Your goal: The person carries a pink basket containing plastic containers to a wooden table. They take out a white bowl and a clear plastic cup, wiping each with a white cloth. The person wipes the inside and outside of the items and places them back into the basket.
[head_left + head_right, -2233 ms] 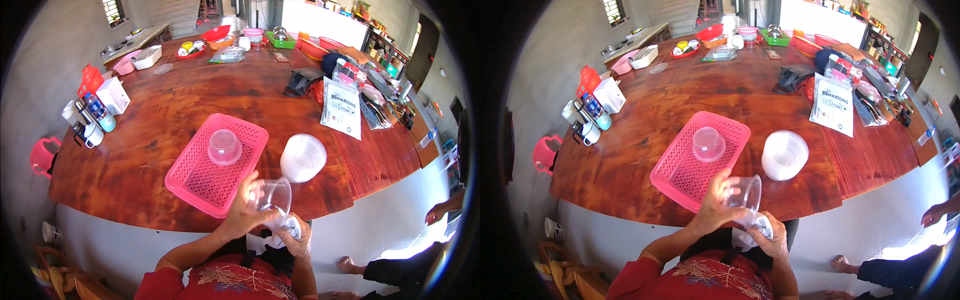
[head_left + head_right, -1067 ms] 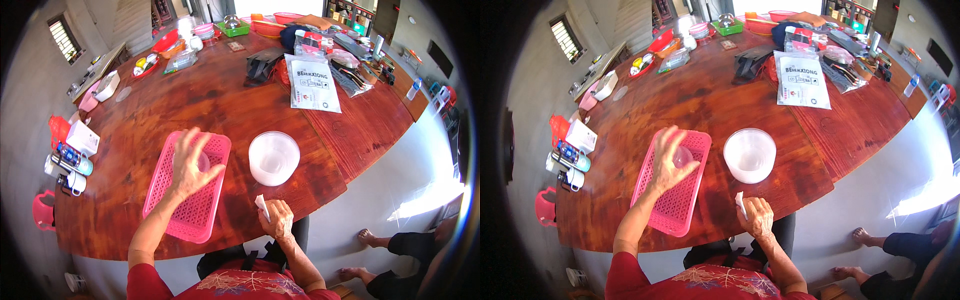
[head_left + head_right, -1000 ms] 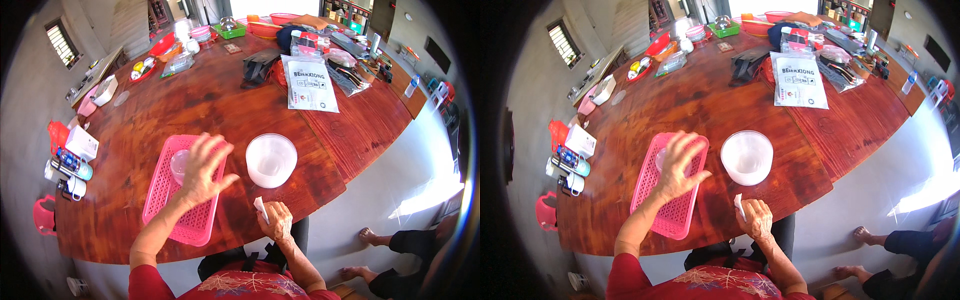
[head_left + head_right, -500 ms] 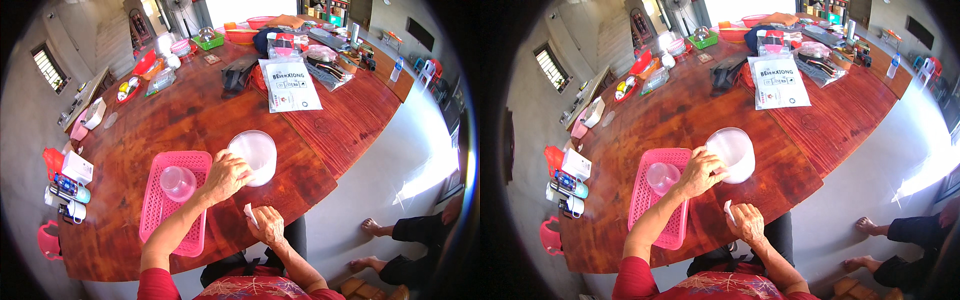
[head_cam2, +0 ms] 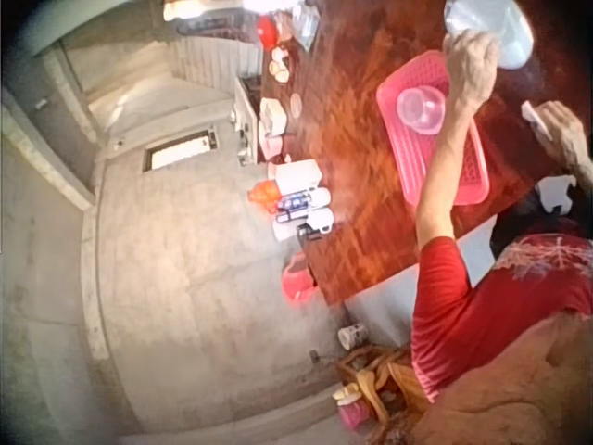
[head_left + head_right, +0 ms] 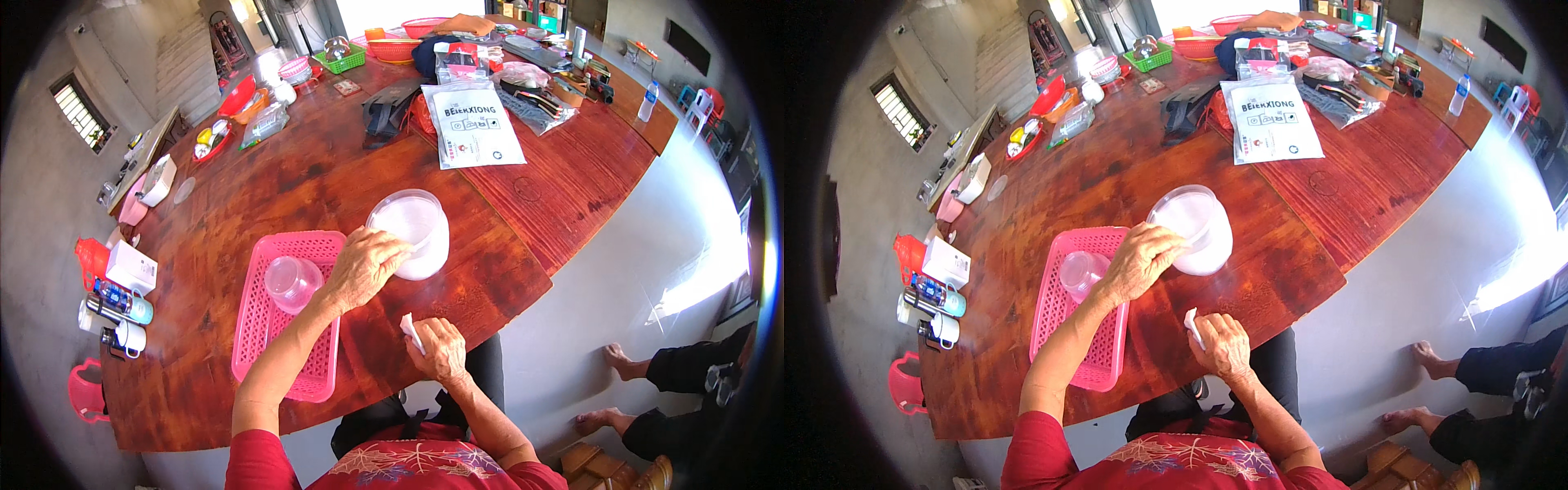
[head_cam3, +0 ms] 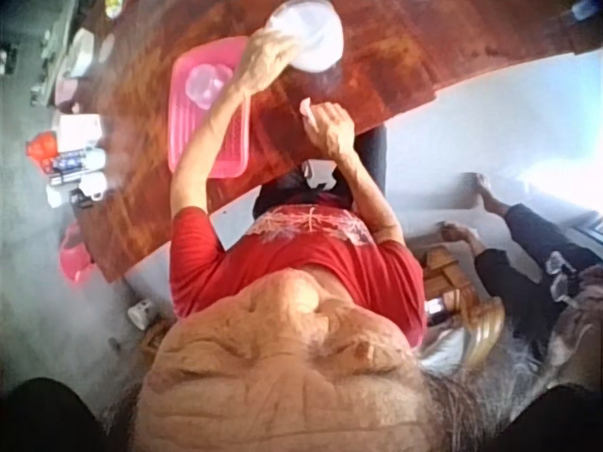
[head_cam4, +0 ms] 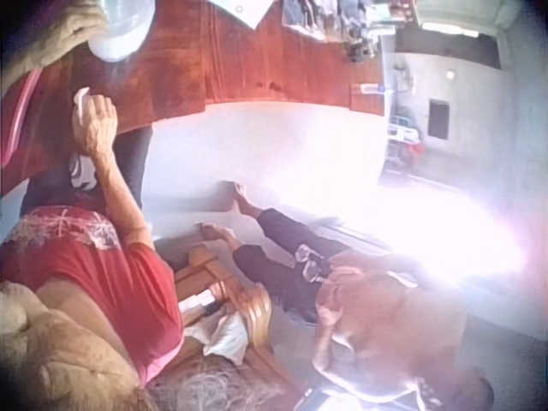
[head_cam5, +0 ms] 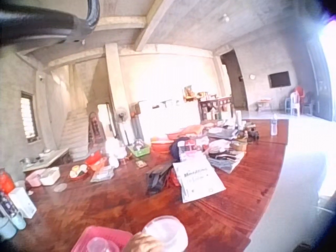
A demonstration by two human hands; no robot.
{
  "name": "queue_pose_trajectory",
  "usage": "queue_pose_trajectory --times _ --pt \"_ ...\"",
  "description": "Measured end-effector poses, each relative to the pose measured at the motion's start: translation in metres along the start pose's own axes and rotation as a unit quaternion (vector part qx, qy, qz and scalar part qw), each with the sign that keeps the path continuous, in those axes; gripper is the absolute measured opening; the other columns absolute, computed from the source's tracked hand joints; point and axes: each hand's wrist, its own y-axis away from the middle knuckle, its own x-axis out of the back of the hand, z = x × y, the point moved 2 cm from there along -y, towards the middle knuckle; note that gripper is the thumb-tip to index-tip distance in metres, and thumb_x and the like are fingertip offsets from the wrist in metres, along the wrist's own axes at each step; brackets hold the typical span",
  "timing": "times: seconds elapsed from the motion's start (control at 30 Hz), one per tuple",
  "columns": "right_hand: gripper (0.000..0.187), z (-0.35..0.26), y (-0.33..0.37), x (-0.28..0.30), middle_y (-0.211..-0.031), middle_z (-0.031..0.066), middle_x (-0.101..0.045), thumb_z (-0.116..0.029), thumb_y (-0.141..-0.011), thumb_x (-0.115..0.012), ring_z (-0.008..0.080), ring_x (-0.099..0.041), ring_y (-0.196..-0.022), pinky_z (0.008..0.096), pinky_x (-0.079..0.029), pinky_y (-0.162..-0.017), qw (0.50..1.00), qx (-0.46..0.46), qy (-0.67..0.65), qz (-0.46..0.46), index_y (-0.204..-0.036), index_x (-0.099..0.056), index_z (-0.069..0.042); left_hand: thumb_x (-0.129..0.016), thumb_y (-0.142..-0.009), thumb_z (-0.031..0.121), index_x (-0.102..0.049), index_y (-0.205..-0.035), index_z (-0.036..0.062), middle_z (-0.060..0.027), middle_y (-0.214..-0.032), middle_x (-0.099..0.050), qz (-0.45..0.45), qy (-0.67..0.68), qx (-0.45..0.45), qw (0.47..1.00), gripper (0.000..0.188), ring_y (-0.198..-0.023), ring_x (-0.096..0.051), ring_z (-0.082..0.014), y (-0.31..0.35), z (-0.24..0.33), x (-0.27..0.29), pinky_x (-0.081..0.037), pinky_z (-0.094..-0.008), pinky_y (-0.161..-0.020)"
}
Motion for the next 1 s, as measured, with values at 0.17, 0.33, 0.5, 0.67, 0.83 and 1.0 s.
queue_pose_trajectory --times 0.17,0.33,0.5,0.67,0.83,1.0 --pt "0.02 -0.002 0.002 0.002 -0.081 0.0083 -0.06 -0.013 -0.07 -0.07 0.028 -0.059 -0.072 0.0386 -0.049 -0.065 1.0 -0.006 -0.005 0.0 -0.087 -0.061 -0.008 -0.061 -0.088 0.01 -0.068 -0.099 0.0071 -0.0054 -0.101 -0.067 0.095 -0.036 -0.012 0.995 0.013 -0.1 -0.058 -0.0235 0.002 0.015 0.026 -0.043 -0.0365 -0.091" --pt "0.021 -0.005 -0.002 0.006 -0.08 0.0075 -0.059 -0.012 -0.07 -0.069 0.0264 -0.059 -0.072 0.0379 -0.048 -0.064 1.0 0.006 -0.001 0.001 -0.088 -0.059 -0.008 -0.053 -0.095 0.01 -0.065 -0.104 0.0028 -0.0077 -0.105 -0.067 0.191 0.108 0.085 0.972 0.017 -0.102 -0.059 -0.0201 0.03 0.036 0.051 -0.045 -0.0319 -0.091" --pt "0.018 0.017 0.017 0.0 -0.083 0.0055 -0.064 -0.011 -0.089 -0.062 0.0142 -0.06 -0.07 0.0278 -0.049 -0.064 0.897 -0.285 -0.336 -0.044 -0.105 -0.062 -0.003 -0.045 -0.1 0.018 -0.061 -0.11 0.0011 -0.0084 -0.112 -0.065 0.177 0.329 0.227 0.899 0.025 -0.103 -0.058 -0.0125 0.071 0.08 0.052 -0.045 -0.0263 -0.087" --pt "0.019 -0.037 -0.024 0.071 -0.09 0.0108 -0.058 -0.013 -0.09 -0.059 0.0158 -0.059 -0.068 0.0287 -0.049 -0.061 0.895 -0.228 -0.346 0.166 -0.105 -0.059 -0.001 -0.047 -0.099 0.017 -0.059 -0.111 -0.0028 -0.0112 -0.104 -0.066 0.183 0.385 0.259 0.867 0.026 -0.096 -0.062 -0.0159 0.111 0.109 0.019 -0.049 -0.0299 -0.086" --pt "0.047 -0.079 -0.024 0.07 -0.101 0.0094 -0.055 -0.015 -0.063 -0.072 0.0253 -0.055 -0.09 0.0376 -0.045 -0.077 0.984 0.163 -0.006 0.068 -0.108 -0.062 -0.007 -0.051 -0.098 0.016 -0.055 -0.122 -0.0017 -0.0034 -0.108 -0.061 0.185 0.547 0.26 0.774 0.03 -0.099 -0.055 -0.0096 0.137 0.116 -0.029 -0.045 -0.025 -0.087" --pt "0.041 -0.053 -0.034 0.067 -0.099 0.0113 -0.056 -0.013 -0.071 -0.066 0.0298 -0.053 -0.086 0.0394 -0.046 -0.077 0.99 0.036 -0.132 0.023 -0.112 -0.062 -0.008 -0.051 -0.097 0.014 -0.059 -0.115 -0.0019 -0.003 -0.103 -0.062 0.126 0.543 0.292 0.777 0.025 -0.096 -0.056 -0.0095 0.153 0.114 -0.043 -0.045 -0.0245 -0.086"
